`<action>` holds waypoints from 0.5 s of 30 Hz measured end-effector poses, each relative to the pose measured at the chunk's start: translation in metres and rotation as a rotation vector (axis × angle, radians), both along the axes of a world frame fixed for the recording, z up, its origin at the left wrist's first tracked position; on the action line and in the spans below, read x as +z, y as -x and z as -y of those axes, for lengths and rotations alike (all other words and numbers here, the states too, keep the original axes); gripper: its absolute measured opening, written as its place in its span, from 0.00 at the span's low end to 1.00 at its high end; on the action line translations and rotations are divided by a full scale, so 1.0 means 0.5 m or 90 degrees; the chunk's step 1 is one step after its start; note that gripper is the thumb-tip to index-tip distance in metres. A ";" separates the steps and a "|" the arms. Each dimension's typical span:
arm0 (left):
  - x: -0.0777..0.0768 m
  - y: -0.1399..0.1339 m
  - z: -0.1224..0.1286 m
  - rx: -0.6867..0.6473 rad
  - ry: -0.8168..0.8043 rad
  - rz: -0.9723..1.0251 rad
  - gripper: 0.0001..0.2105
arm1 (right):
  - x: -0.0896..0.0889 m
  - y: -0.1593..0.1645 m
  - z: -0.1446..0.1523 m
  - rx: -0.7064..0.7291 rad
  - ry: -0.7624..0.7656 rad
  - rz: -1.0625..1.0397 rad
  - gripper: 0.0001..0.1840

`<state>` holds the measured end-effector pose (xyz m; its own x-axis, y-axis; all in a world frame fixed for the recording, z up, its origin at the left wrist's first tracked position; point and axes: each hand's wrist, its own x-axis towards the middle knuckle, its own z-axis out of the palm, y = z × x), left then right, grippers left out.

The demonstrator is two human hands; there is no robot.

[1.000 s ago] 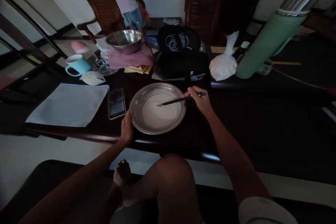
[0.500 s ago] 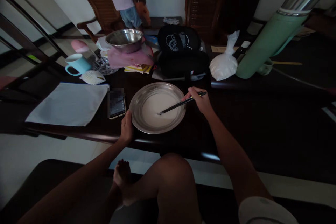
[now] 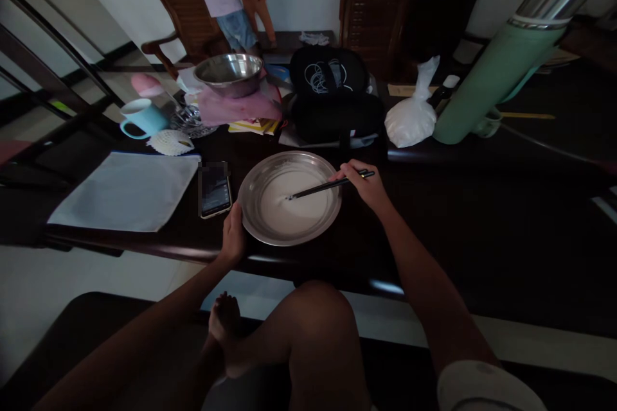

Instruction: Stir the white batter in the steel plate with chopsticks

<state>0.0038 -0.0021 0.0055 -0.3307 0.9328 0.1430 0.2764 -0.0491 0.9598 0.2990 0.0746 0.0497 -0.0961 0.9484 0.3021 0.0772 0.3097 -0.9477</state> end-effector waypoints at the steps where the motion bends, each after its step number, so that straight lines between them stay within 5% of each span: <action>1: 0.000 0.000 0.000 -0.001 0.002 0.000 0.31 | 0.001 0.000 0.000 -0.018 -0.002 -0.007 0.23; 15: -0.004 0.004 -0.001 -0.014 -0.005 -0.002 0.31 | -0.001 -0.002 -0.002 -0.025 -0.003 -0.033 0.26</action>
<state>0.0018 -0.0015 0.0036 -0.3091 0.9388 0.1519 0.2785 -0.0634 0.9583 0.3001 0.0756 0.0492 -0.0438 0.9498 0.3098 0.0407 0.3116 -0.9494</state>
